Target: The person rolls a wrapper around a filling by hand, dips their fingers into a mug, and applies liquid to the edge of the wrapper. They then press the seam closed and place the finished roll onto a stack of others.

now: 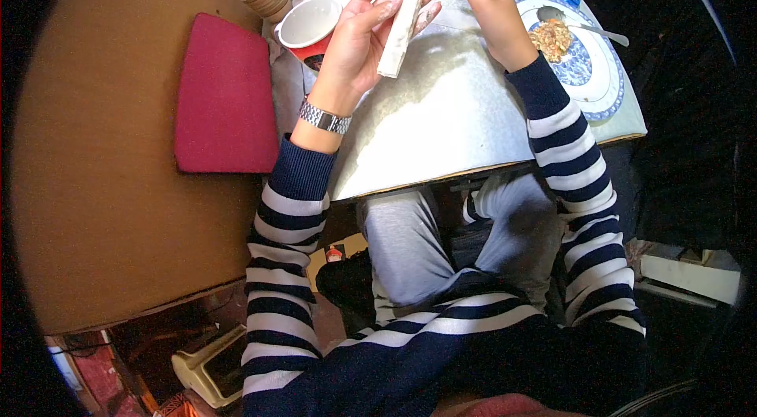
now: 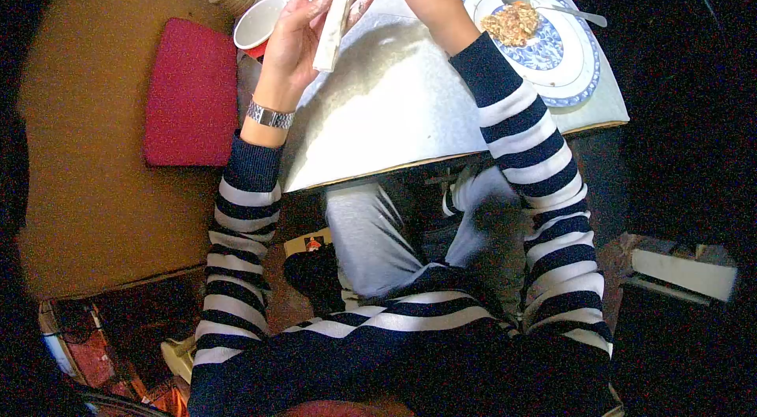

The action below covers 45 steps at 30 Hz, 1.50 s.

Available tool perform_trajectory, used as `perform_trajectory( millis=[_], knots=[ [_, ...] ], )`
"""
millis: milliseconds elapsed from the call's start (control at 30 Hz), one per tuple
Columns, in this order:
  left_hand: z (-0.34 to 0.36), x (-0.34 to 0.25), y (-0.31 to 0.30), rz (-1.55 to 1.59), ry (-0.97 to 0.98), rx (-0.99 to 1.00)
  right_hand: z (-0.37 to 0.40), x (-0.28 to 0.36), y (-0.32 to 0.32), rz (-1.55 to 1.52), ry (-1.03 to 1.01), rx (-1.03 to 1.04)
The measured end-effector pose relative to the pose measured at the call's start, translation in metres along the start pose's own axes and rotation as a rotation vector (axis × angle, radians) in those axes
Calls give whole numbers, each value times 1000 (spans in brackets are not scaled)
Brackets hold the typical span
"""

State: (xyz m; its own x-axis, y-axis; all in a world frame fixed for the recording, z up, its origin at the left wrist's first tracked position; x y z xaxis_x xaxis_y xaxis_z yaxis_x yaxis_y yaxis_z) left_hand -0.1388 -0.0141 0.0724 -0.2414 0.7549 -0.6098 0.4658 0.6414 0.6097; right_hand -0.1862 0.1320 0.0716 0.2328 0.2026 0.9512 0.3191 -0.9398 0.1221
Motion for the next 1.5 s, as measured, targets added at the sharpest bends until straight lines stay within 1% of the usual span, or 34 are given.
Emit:
perform_trajectory(
  millis=[67,167,267,367,467,567,667,767,867,967,1267,1367,1467,1500],
  knots=[
    [0,0,0,10,1,-13,1,1,1,29,-21,7],
    [0,1,-1,18,-8,-13,2,2,2,-27,-9,5],
    [1,2,0,16,-19,-2,2,5,2,85,-119,-63],
    [1,3,0,10,-23,-2,1,4,0,140,-122,-69],
    [2,4,-1,-19,-24,-6,4,10,4,62,-69,-97],
    [1,5,-2,-35,-40,-12,6,14,6,38,-67,-74],
    [2,7,-2,-44,-39,-16,9,21,2,347,-266,-188],
    [3,11,-9,-113,-63,-33,13,24,4,411,-336,-265],
    [5,13,-9,-144,-81,-31,16,27,4,587,-435,-345],
    [4,13,-8,-158,-59,-20,15,26,5,450,-338,-301],
    [5,10,2,-168,-28,5,16,27,4,569,-411,-381],
    [5,9,5,-150,-23,-3,14,27,3,564,-405,-392],
    [3,9,1,-140,-5,-2,13,25,2,421,-288,-362],
    [3,8,0,-141,-9,-4,12,24,2,424,-288,-361]
  ],
)
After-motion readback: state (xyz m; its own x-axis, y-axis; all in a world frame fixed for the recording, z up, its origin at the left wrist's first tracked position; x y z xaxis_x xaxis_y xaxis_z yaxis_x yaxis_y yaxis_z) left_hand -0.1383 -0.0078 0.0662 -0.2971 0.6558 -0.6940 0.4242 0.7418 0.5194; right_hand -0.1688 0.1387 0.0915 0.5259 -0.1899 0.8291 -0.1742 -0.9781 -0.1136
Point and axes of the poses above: each hand's wrist, its own z-axis away from the middle knuckle, its own y-axis out of the palm, x = y × z, the point moved 4 cm from there along -z, towards the middle knuckle, and after that the axes turned 14 degrees about y, right-handed, at the moved point
